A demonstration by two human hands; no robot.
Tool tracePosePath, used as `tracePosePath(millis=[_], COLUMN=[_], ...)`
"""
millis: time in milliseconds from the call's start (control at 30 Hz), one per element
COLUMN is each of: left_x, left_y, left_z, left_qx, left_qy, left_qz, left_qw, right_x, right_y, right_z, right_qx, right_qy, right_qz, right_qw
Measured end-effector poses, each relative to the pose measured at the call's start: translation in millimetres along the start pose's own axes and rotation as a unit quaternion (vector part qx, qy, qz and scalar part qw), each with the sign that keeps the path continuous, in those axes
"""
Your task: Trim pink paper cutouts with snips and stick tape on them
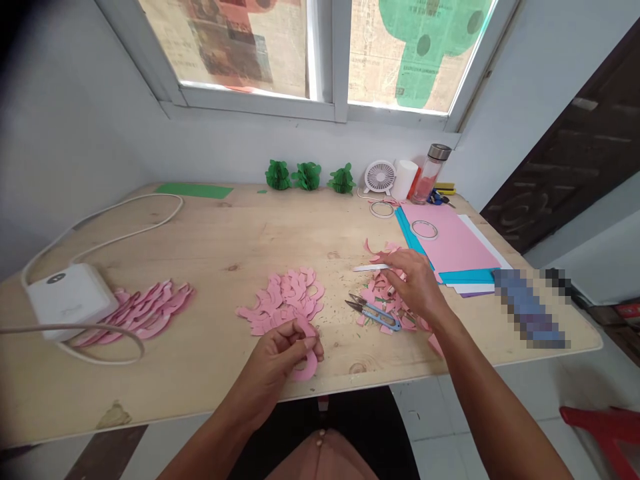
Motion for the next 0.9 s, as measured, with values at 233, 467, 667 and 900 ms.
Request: tracePosePath(millis=[233, 467, 667, 900], left_x=[-14, -22, -16, -15], left_y=[-1, -8, -6, -9], left_z=[3.2, 9.0, 15.6, 9.0], left_qx=[-0.036, -0.07, -0.045, -0.089], left_qy=[-0.054, -0.037, -0.039, -0.129], left_qz=[0.03, 0.076, 0.091, 0.043], left_qw=[0.997, 0.994, 0.994, 0.987], right_x=[40, 83, 97, 54], right_y=[-9, -34, -39, -43], right_z=[2, 11, 17, 15], right_qx=[-0.003, 0.038, 0.052, -0.046], right_qy=[-0.006, -0.077, -0.091, -0.03], right_qz=[-0.133, -0.175, -0.185, -0.001], right_qw=[0.991, 0.981, 0.977, 0.999])
Point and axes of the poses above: each hand's wrist, its own y-axis towards the middle knuckle, its own z-axis out of the palm, x = y × z, the point moved 1 cm from there along y, towards the middle knuckle, and after that the axes turned 10 degrees about z, right-handed, at the moved point
